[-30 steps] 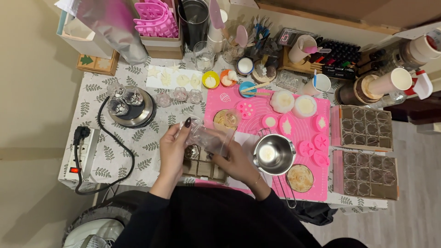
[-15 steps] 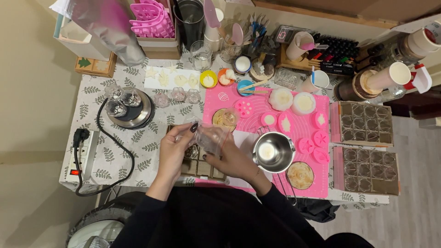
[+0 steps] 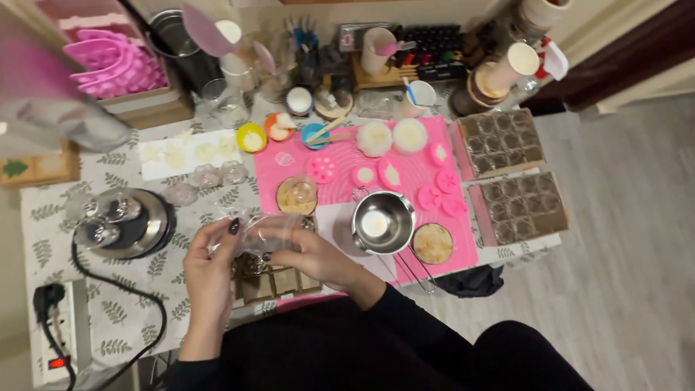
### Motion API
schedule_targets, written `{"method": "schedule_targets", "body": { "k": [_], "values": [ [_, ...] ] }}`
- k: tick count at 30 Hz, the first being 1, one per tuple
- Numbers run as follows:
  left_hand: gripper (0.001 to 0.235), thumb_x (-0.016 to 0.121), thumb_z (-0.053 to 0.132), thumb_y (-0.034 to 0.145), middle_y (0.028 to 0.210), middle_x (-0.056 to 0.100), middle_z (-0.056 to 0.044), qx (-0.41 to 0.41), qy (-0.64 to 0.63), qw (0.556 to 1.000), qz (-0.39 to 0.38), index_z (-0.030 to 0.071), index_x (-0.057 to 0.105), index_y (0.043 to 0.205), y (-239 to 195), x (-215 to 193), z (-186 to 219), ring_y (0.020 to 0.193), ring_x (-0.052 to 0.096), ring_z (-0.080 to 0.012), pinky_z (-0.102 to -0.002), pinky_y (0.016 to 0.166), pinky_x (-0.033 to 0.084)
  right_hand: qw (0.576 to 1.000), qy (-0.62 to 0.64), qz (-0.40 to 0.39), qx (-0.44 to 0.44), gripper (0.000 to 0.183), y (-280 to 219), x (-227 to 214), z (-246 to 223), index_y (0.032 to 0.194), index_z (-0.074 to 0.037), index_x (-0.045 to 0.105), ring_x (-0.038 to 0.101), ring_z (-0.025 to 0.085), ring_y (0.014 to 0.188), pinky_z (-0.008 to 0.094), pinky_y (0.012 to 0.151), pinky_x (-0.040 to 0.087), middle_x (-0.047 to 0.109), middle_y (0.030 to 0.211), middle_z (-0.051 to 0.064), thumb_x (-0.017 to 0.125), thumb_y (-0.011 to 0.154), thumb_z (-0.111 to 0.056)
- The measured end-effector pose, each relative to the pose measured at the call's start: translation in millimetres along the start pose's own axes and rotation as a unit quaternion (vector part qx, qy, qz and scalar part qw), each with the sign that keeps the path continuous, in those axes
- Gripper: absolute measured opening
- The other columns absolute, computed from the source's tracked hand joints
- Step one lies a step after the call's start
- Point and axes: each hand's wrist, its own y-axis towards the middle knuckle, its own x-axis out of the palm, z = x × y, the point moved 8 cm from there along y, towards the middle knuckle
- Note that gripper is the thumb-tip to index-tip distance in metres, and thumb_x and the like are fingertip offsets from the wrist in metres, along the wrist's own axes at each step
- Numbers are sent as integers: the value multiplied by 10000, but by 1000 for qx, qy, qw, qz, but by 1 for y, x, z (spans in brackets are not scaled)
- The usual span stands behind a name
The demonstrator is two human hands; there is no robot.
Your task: The person handles small plastic candle cups at a craft table, placing them one at a time into a compartmentalized cardboard box, and works with a round pink silicone mold and small metal molds on a wax warmer, occasionally picking up and repositioning a clear plastic bag.
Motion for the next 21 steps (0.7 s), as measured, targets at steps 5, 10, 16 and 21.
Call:
{"method": "schedule_targets", "body": {
  "k": [5,10,16,21],
  "values": [
    [217,630,50,994,1189,699,-91,-64,-121,991,2,10,655,1206,6,-8,-22,1058,665,-139,-283,930,540,986,-104,-69,-112,469,-12,3,-38,1457,-64,576,491,160,1406,336,1173,391,553,1491,93,594,989,-32],
    [205,617,49,1013,1200,689,-99,-69,-128,989,-2,-3,644,1209,6,-14,-36,1086,668,-155,-310,991,547,993,-78,-87,-18,375,-11,1,-29,1416,-85,630,575,159,1310,318,1139,430,641,1424,80,581,1044,-106],
    [333,582,76,964,1216,709,-69,-144,-158,976,45,65,637,1292,3,-32,-71,1111,678,-143,-305,977,551,947,-317,5,-52,364,-11,23,-53,1224,-100,743,658,257,1131,359,1017,495,701,1137,137,697,873,-186],
    [311,597,143,996,1163,698,-34,-178,-250,952,18,30,591,1286,5,-49,-99,1032,678,-127,-295,891,546,906,-369,154,-137,286,1,32,-45,1175,-60,721,581,301,1165,407,1034,453,694,1152,119,710,905,-156]
  ]
}}
